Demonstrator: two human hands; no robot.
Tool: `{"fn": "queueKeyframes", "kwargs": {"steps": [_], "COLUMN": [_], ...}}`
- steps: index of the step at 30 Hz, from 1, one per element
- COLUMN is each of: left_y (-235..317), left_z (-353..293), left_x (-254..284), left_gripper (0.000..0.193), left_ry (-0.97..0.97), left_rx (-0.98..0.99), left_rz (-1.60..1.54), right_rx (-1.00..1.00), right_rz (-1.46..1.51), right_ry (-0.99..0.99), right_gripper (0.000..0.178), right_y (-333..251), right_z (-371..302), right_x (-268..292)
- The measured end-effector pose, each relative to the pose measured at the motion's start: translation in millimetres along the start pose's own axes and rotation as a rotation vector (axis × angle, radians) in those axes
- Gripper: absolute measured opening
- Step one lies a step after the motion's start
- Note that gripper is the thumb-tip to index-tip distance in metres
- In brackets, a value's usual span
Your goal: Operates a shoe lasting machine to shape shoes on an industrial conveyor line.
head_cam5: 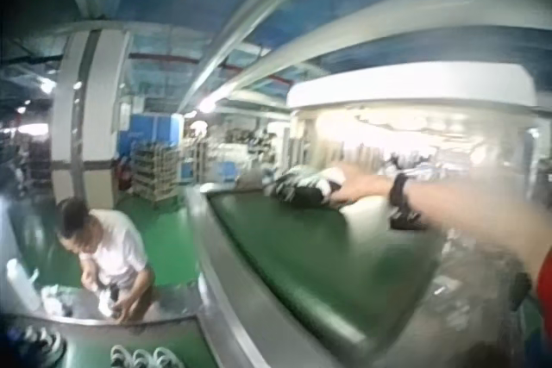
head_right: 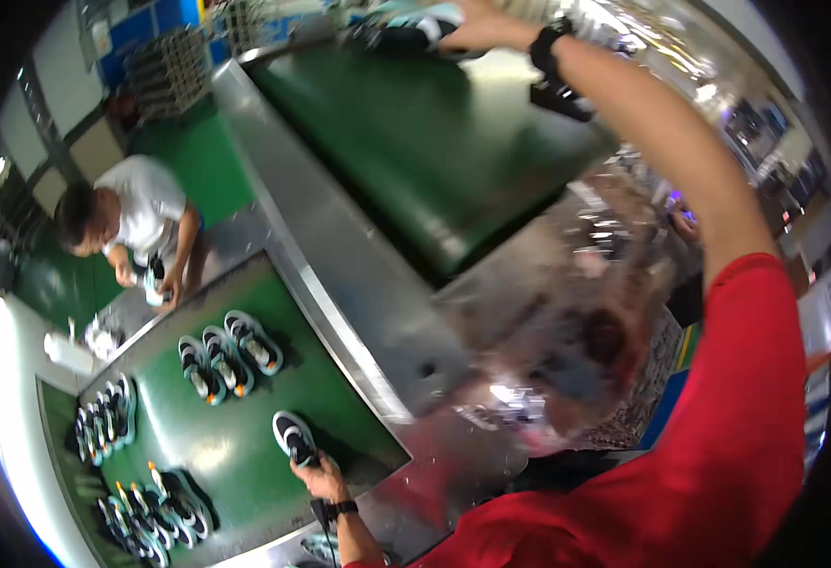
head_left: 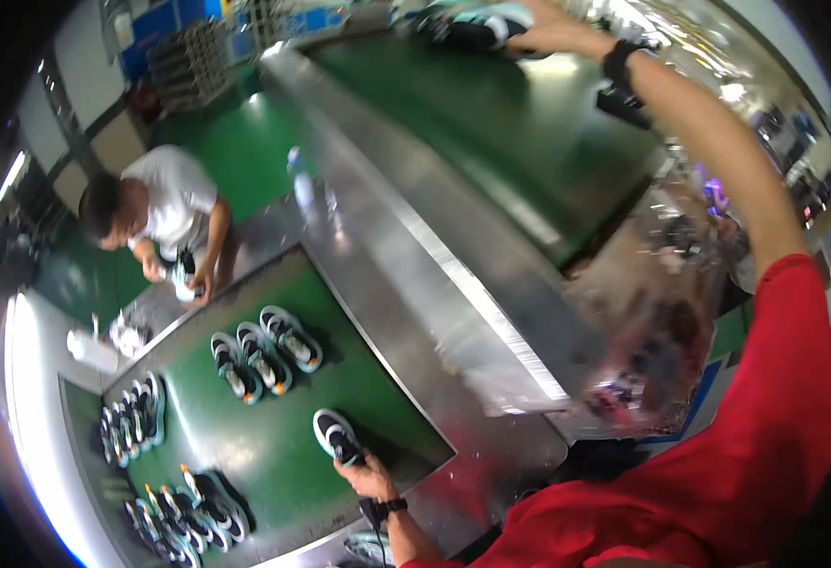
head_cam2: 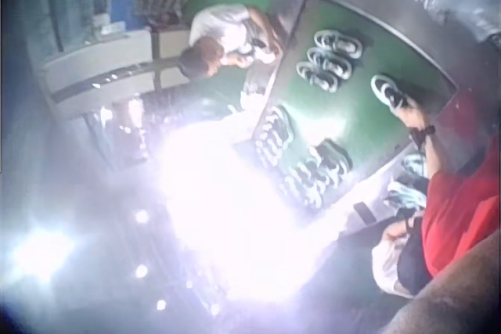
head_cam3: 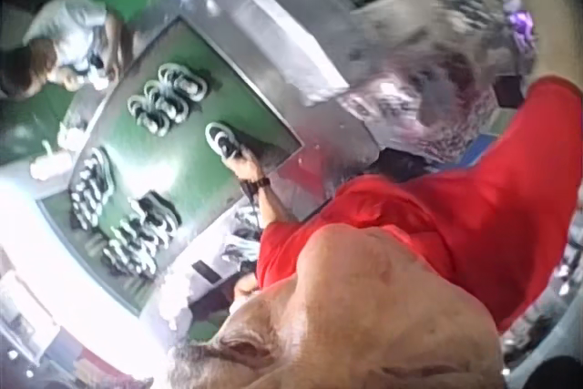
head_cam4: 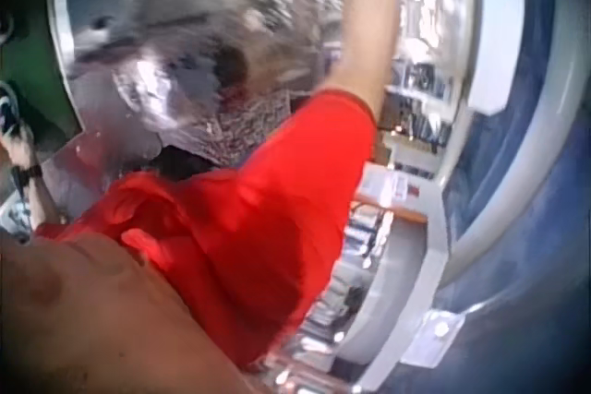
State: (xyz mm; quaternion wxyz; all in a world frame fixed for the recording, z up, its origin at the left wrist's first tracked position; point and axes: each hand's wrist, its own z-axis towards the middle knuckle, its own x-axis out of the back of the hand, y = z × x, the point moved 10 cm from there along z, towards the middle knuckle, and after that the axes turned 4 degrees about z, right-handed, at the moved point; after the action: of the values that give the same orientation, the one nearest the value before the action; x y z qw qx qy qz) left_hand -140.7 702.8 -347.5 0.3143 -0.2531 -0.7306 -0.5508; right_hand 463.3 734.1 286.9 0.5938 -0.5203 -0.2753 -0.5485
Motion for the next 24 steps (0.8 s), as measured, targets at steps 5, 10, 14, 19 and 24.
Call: {"fn": "queueKeyframes", "kwargs": {"steps": [5, 10, 14, 19, 24], "left_y": [-1, 14, 32, 261, 317], "left_z": [21, 37, 1, -350, -646], "left_x": [-25, -45, -46, 21, 125], "left_gripper": [0.078, 0.071, 0.084, 0.053, 0.112], "left_ry": [-0.067, -0.09, 0.154, -1.381, -2.453], "left_rx": [-0.098, -0.339, -0.814, -0.465, -0.254], "left_rz": [-0.061, -0.137, 0.195, -0.658, -0.464], "right_rx": [-0.037, -0.138, -0.161, -0.193, -0.403], "right_rz": [-0.184, 0.098, 0.262, 0.411, 0.38], "right_ry": [0.354, 0.631, 0.875, 1.113, 1.069], "right_gripper": [0.064, 0.042, 0.032, 0.034, 0.032], "right_y": [-31, -56, -81, -101, -144], "right_z": [-74, -197, -347, -543, -713], "right_x": [67, 190, 251, 271, 216]}}
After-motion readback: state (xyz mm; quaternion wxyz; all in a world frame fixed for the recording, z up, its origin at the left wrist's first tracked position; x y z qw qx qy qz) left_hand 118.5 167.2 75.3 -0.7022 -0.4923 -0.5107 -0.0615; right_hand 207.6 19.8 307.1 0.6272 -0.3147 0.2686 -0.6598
